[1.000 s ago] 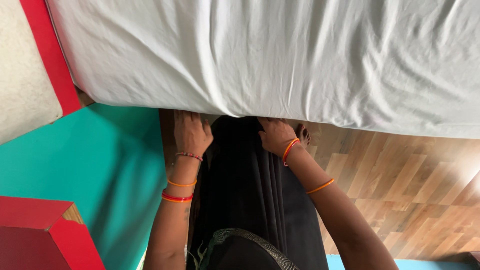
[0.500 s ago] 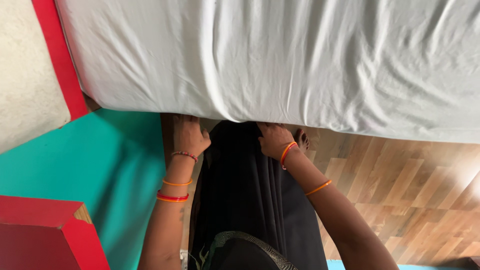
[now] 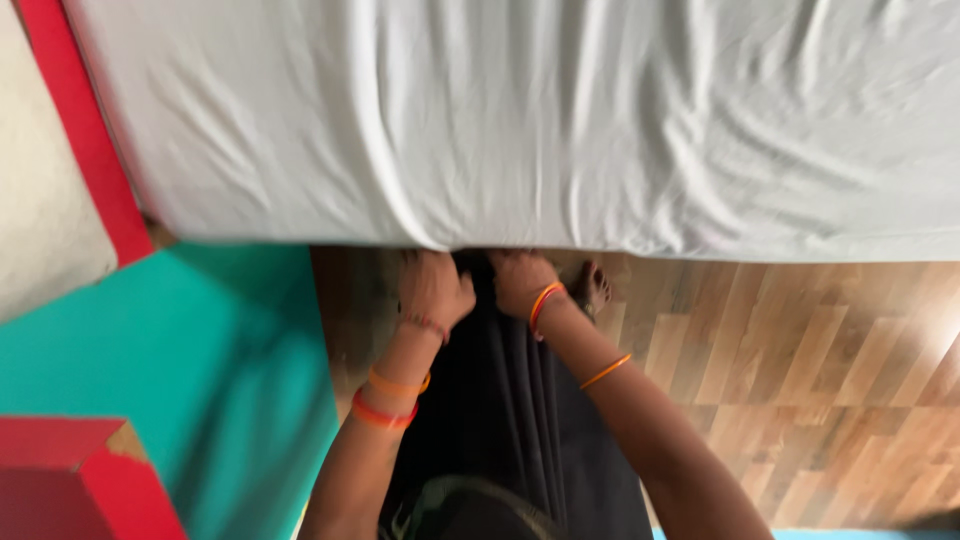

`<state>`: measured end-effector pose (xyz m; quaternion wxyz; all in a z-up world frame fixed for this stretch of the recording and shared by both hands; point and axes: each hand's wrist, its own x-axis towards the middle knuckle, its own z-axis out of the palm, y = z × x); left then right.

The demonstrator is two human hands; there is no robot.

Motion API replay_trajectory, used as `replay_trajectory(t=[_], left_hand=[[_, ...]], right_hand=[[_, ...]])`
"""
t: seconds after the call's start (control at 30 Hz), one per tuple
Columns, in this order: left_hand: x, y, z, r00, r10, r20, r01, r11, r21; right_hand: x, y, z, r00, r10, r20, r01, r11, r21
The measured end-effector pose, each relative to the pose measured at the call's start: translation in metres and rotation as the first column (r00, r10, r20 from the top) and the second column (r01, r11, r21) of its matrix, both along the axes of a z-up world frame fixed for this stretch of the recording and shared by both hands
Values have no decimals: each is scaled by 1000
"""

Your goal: The person inserts a pillow into a patterned pillowcase, tucking the edges and smoothing the surface. Then, the person smooths the white bedsheet and tucks the edges under the mattress.

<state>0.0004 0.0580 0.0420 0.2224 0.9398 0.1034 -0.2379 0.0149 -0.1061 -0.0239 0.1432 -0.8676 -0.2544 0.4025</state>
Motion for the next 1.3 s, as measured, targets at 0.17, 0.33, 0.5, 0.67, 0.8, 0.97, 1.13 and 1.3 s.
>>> replay_trajectory(t=[0.17,0.33,0.5,0.67,0.8,0.97,1.13,1.3], left_hand=[[20,-47,30,904,-105,415,209,954,-214],[113,-87,16,736,-332,590,460,885,-76],[142,-98,-10,734,-385,560,424,903,65],[138,-98,-21,717,-398,573,406,906,122],[138,-98,-23,712,-398,579,394,908,140],[137,-99,-21,737,-407,539,395,907,146],[137,-99,-27,731,-405,549,391,908,149],[137,-99,-26,748,-401,529,394,910,132]], right_hand=[[-9,12,-9,384,854,-352,-693,14,-721],[8,10,-15,972,235,29,-229,964,-137],[1,1,-7,1000,23,-11,-22,995,102],[-15,-22,9,879,-474,-57,445,770,456],[-59,-47,-9,196,-814,-546,940,-4,342],[-61,-97,-58,-537,-165,-828,728,-586,-355],[-24,-103,-83,-539,-123,-833,575,-777,-257],[-20,-112,-37,-597,-286,-750,592,-788,-171]])
